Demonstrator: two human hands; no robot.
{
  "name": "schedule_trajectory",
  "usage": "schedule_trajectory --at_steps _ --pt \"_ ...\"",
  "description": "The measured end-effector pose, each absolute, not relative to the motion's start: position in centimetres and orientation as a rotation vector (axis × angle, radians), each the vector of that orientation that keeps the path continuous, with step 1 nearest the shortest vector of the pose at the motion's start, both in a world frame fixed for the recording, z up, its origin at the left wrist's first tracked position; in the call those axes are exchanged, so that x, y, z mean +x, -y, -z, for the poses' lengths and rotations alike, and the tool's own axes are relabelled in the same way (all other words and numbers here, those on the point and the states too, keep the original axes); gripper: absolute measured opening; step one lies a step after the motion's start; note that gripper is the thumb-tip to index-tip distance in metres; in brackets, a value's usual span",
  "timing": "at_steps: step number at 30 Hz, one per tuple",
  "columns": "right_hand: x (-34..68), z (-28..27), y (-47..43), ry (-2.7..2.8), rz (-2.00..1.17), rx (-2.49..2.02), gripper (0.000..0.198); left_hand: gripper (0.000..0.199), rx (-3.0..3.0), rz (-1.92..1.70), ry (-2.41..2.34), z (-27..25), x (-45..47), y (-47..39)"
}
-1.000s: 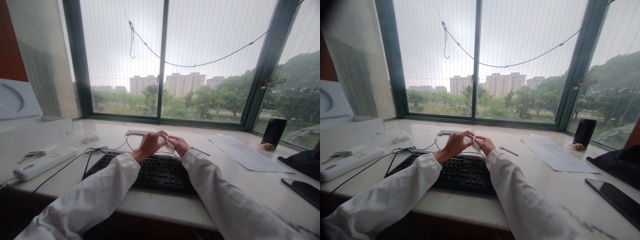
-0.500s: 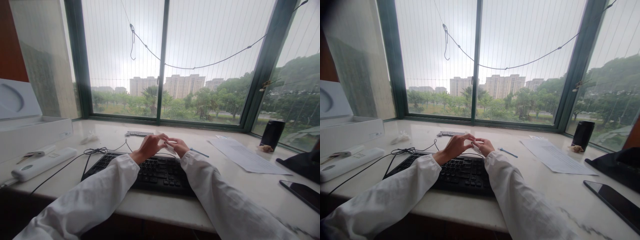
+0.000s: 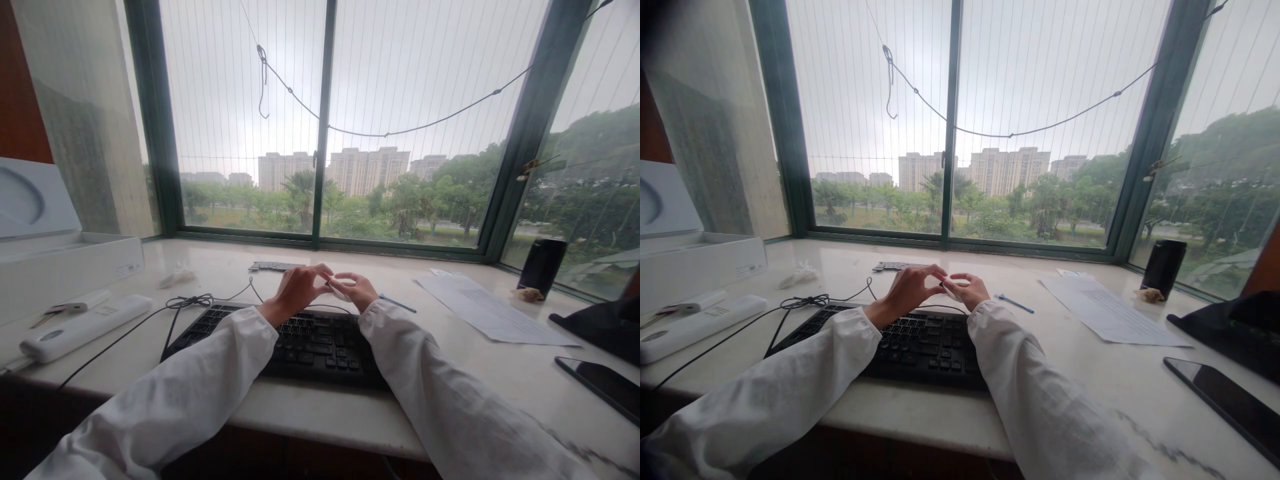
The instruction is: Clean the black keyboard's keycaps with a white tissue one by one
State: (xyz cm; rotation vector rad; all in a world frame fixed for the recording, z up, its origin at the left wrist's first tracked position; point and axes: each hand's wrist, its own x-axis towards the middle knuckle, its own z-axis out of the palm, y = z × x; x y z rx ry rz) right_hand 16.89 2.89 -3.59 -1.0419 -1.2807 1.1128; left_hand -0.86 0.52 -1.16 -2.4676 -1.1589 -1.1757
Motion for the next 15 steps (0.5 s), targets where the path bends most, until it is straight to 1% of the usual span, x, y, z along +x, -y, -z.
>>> schedule_trajectory --at_steps 8,15 --pt "17.03 3.55 -3.08 1.23 -1.103 -0.97 0.044 0.027 -2.459 1.204 1.137 0.95 -0.94 -0.5" --pt "16.53 3.37 -2.6 1.255 -1.303 -0.903 0.047 0.021 -2.455 1.254 1.063 1.08 -0.98 -0.49"
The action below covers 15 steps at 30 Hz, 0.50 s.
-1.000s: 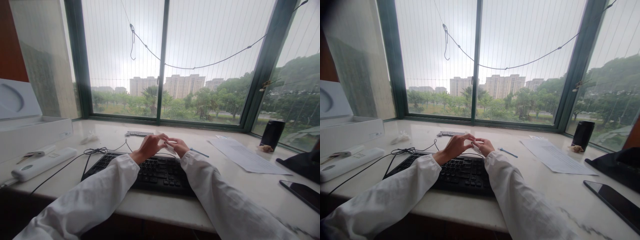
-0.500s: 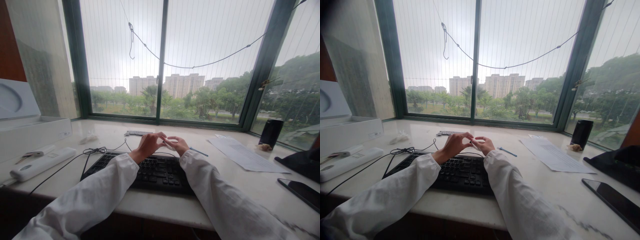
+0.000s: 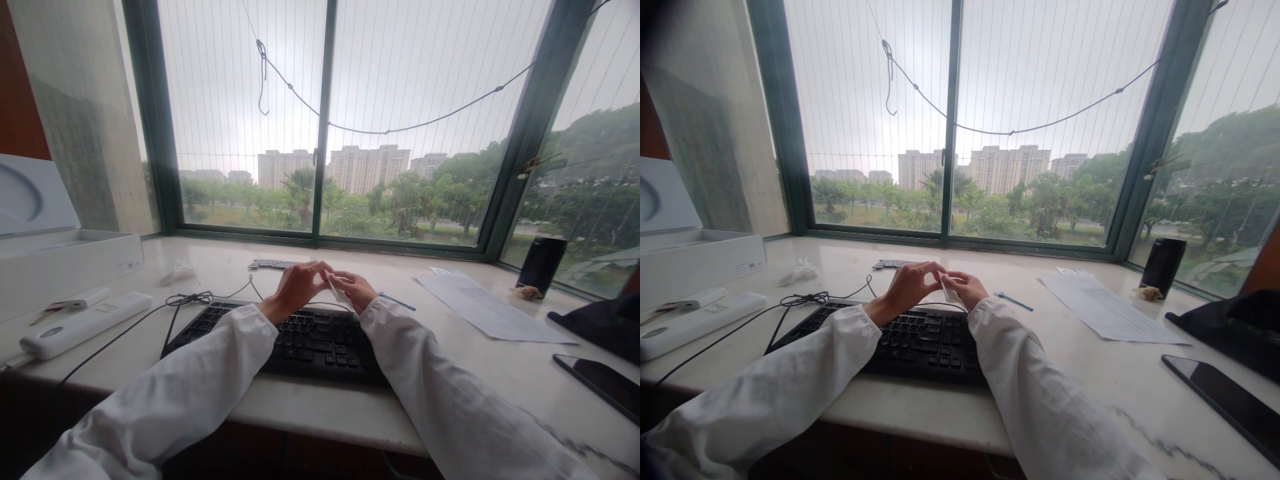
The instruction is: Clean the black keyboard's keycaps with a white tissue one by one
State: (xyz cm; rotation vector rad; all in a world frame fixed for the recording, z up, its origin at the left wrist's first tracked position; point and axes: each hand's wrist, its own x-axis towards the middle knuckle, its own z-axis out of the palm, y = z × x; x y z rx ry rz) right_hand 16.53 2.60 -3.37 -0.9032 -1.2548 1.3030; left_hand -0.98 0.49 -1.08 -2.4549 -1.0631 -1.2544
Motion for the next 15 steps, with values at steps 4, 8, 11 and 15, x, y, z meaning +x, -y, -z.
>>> schedule_trajectory --at_steps 4,8,11,15 --pt "16.38 3.33 -2.49 1.259 -1.336 -0.826 0.047 0.021 -2.445 1.248 1.08 1.13 -0.98 -0.27" --pt "16.51 3.18 -2.67 1.169 -1.275 -0.912 0.04 0.025 -2.433 1.216 1.123 1.12 -0.76 0.02" --pt "16.57 2.97 -2.72 1.12 -1.254 -0.932 0.034 0.025 -2.423 1.215 1.129 1.14 -0.58 0.12" --pt "16.62 2.78 -2.7 1.076 -1.269 -0.916 0.033 0.024 -2.411 1.226 1.116 1.18 -0.47 0.19"
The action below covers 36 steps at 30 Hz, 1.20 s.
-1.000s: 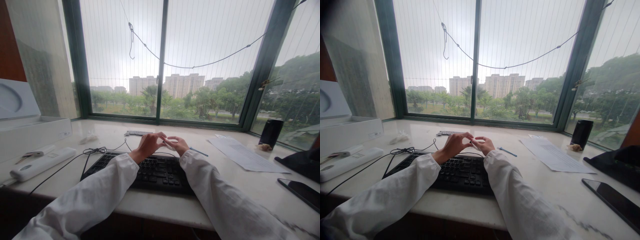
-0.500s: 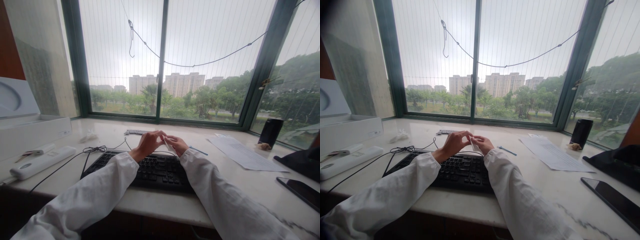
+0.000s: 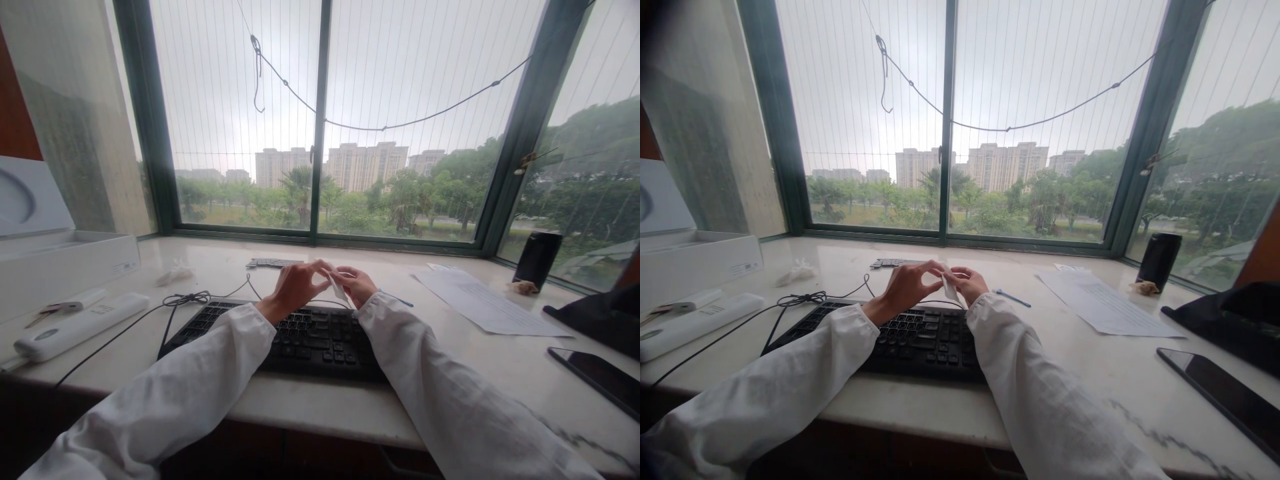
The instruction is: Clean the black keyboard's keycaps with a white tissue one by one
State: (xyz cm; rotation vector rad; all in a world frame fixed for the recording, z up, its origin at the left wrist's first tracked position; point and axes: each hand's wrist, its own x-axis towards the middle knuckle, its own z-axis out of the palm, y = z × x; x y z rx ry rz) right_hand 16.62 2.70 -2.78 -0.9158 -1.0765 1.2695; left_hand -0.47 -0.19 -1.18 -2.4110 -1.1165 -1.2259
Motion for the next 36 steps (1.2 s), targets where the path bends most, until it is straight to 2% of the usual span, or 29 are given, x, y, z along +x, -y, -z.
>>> schedule_trajectory --at_steps 10,15,21,26,30,36 --pt "16.6 2.8 -2.6 1.093 -1.356 -0.821 0.031 0.018 -2.391 1.242 1.073 0.9 -0.6 0.4" --pt "16.6 2.8 -2.9 1.083 -1.247 -0.886 0.032 0.019 -2.377 1.241 1.078 1.1 -0.5 0.1" --pt "16.7 3.1 -3.2 1.029 -1.247 -0.857 0.043 0.019 -2.379 1.235 1.09 1.0 -0.5 0.3" --pt "16.9 3.9 -3.8 1.176 -1.09 -0.901 0.047 0.019 -2.457 1.268 1.134 1.0 -0.5 0.1" --pt "17.0 4.0 -3.6 1.203 -1.054 -0.882 0.049 0.021 -2.556 1.49 1.226 1.3 -0.4 -0.5" --pt "16.6 3.1 -2.8 1.257 -0.887 -0.798 0.049 0.041 -2.86 2.054 1.596 1.3 -0.2 -1.4"
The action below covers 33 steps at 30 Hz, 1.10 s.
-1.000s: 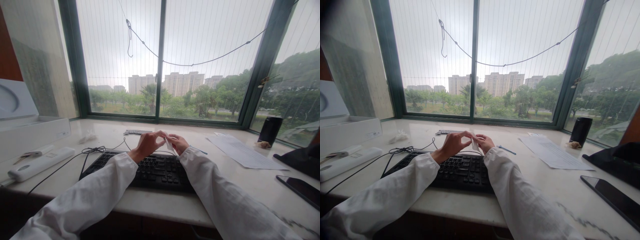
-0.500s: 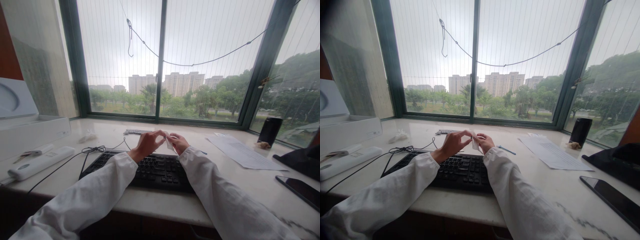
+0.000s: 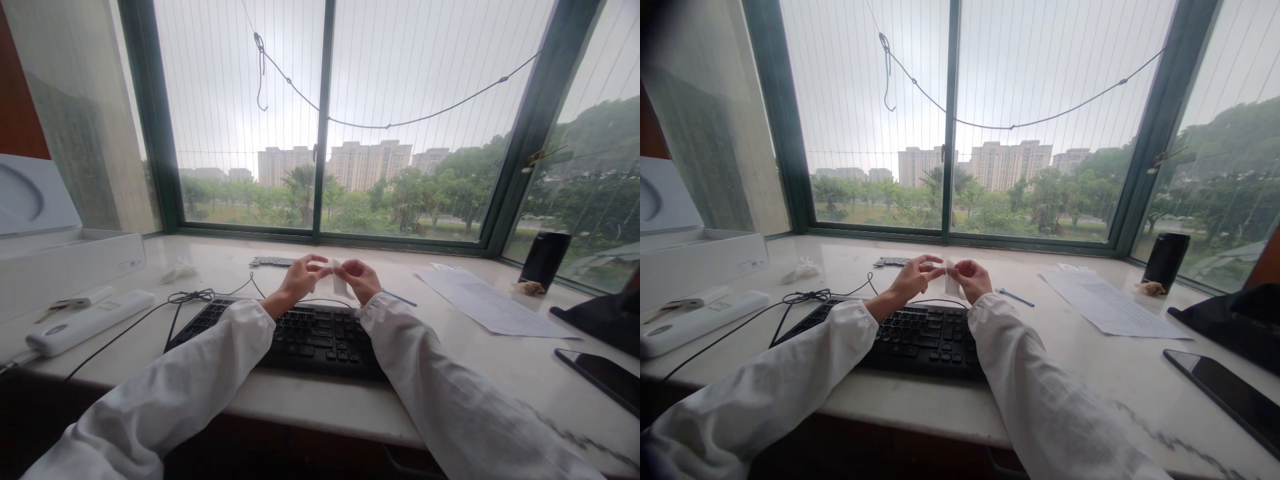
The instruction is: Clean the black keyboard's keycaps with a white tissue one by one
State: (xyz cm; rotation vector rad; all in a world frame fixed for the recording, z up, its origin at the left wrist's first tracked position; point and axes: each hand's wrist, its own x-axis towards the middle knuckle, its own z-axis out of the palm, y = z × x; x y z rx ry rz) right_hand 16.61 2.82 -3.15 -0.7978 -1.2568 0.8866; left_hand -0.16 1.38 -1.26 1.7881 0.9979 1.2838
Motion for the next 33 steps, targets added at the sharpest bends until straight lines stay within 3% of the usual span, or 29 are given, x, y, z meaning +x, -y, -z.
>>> schedule_trajectory --at_steps 11,22,28,33 --pt "16.8 3.5 -3.6 1.129 -1.147 -0.784 0.047 0.043 1.663 -1.255 -0.873 1.3 0.0 -1.2" --pt "18.0 3.7 -4.8 1.135 -0.881 -1.181 0.02 0.024 2.209 -1.526 -1.092 1.4 -0.1 -0.8" --pt "18.4 3.7 -4.5 1.394 -0.742 -1.312 0.028 0.015 2.489 -1.528 -1.082 0.7 0.0 0.6" --pt "18.2 3.0 -3.7 1.522 -0.673 -1.17 0.039 0.016 2.587 -1.556 -1.048 0.7 -0.2 0.4"
